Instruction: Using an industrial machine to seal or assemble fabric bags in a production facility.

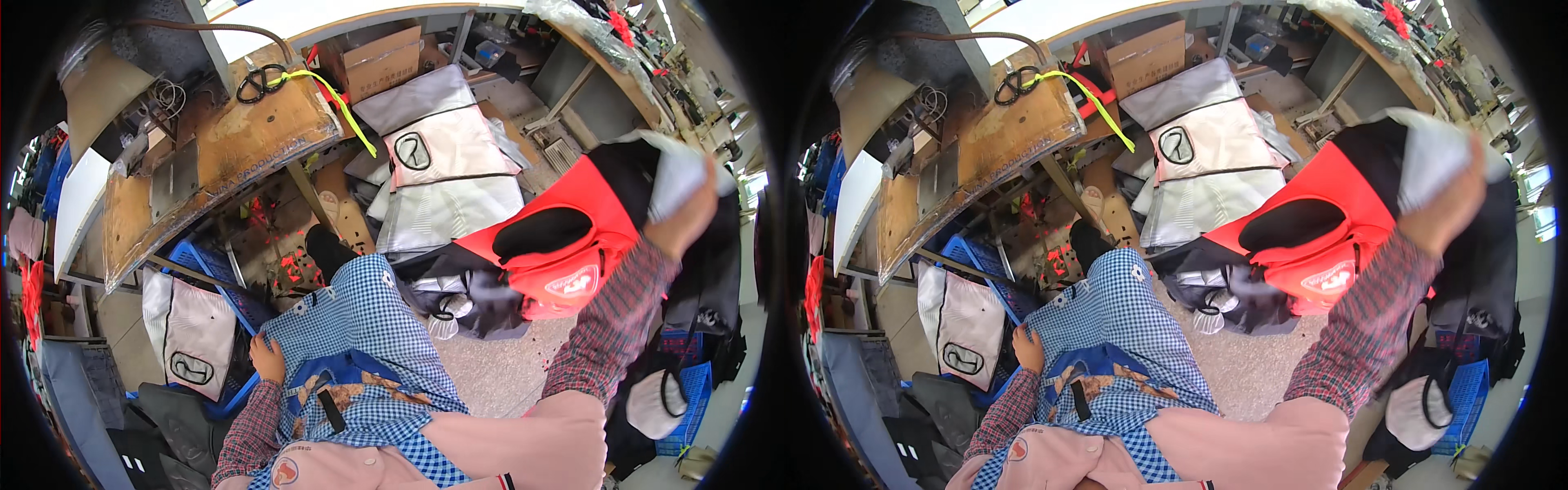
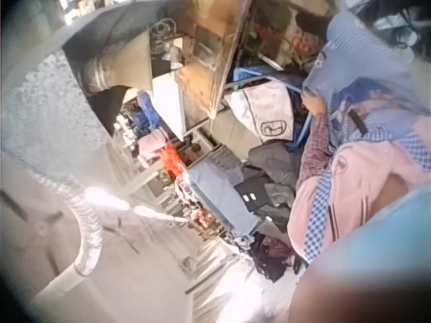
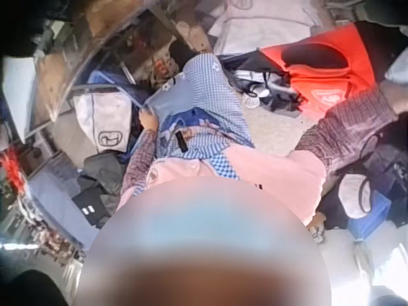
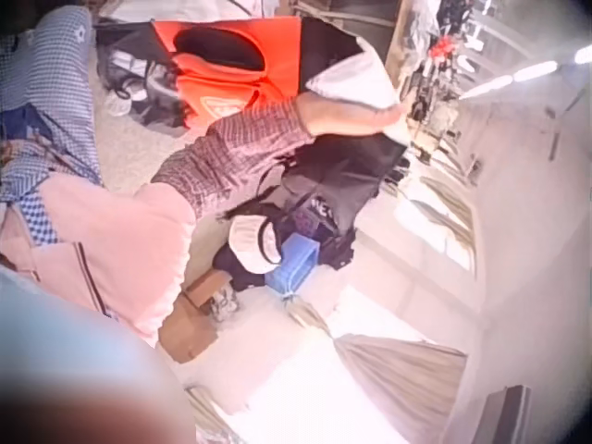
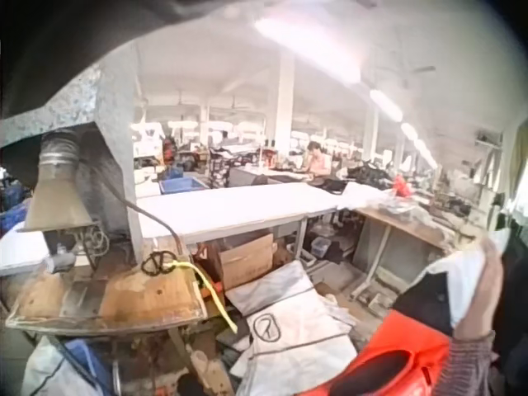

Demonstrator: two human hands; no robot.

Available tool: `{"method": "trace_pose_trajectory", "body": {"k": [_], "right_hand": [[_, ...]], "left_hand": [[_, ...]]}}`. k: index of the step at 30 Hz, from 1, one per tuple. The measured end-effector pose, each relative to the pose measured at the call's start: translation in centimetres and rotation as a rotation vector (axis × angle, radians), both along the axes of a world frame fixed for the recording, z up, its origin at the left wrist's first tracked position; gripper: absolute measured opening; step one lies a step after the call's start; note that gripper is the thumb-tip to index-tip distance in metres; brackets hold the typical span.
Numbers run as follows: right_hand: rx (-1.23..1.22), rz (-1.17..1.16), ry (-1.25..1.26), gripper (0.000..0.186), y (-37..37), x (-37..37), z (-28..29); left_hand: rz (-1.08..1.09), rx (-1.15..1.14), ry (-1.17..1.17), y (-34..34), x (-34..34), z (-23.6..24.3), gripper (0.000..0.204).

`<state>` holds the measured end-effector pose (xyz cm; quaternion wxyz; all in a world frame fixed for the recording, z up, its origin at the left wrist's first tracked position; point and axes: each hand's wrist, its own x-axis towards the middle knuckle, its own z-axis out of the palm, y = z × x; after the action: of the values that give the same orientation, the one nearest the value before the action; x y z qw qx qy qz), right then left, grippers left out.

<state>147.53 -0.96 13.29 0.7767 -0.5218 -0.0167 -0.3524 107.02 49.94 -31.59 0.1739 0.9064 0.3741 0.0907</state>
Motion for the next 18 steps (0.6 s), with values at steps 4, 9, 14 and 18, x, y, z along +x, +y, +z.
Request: {"method": "trace_pose_trajectory", "body": {"k": [4, 9, 14, 18], "right_hand": [[0.035, -0.088, -0.197, 0.025, 3.6, 10.3, -2.3], [0.019, -0.051, -0.516, 0.028, 5.3, 12.8, 6.2], [-0.054, -0.054, -0.679, 0.022, 5.2, 7.6, 14.1], [0.035, 0.085, -0.555, 0.019, 6.3, 4.9, 7.3]], "left_hand": [[0.020, -0.002, 0.008, 0.3, -0.2, -0.4, 0.038], [0.017, -0.022, -0.024, -0.2, -0.5, 0.6, 0.040], [-0.376, 0.138, -0.013, -3.5, -2.9, 7.0, 0.038], [-0.818, -0.342, 0.390, -6.0, -6.9, 13.3, 0.036]]}}
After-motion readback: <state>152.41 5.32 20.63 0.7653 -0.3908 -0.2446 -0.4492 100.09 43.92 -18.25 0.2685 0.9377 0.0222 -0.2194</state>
